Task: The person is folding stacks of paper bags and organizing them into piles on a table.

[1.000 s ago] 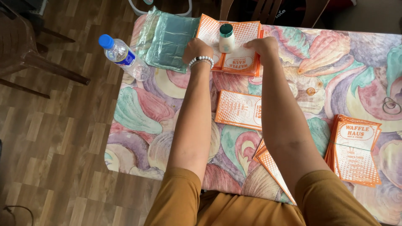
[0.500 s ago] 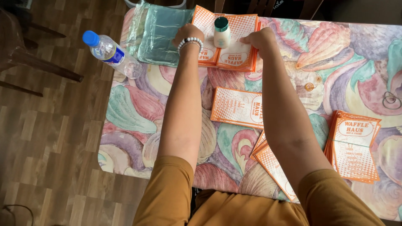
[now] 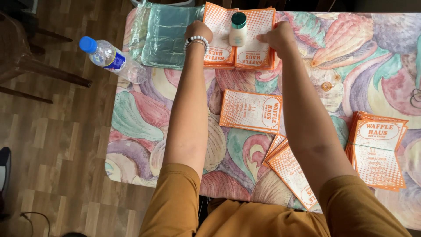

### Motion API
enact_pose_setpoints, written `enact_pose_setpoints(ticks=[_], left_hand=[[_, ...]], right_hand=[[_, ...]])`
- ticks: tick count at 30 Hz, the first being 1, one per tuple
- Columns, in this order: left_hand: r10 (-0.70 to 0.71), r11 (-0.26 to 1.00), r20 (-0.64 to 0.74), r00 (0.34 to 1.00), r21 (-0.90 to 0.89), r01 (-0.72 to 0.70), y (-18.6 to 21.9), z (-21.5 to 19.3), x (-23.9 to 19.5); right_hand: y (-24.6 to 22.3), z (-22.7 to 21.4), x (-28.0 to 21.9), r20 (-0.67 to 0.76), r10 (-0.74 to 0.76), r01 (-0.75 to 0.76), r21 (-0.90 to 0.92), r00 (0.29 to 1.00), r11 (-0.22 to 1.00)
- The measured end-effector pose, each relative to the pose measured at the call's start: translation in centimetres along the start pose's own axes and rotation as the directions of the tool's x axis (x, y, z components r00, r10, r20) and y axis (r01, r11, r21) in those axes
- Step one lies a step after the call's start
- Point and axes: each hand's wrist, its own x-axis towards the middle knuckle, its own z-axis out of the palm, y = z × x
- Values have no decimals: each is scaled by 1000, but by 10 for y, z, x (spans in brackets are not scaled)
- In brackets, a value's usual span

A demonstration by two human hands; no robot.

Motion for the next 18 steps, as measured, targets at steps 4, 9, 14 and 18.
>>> enact_pose_setpoints(ticks=[4, 9, 14, 18], left_hand=[[9, 998, -6, 1000, -68, -10, 16, 6, -20], [-10, 999, -6, 1000, -38, 9, 37, 6, -41], [-55, 993, 121, 991, -98, 67, 30, 4, -21], [0, 991, 158, 988, -130, 21, 27, -1, -15]], right_hand=[[6, -21, -4, 20, -5, 5, -9, 1000, 1000], [23, -30, 11, 13, -14, 13, 42, 1000, 999], [18, -29, 4, 22, -18, 16, 71, 1000, 997], [18, -29, 5, 19, -20, 18, 81, 1000, 997]])
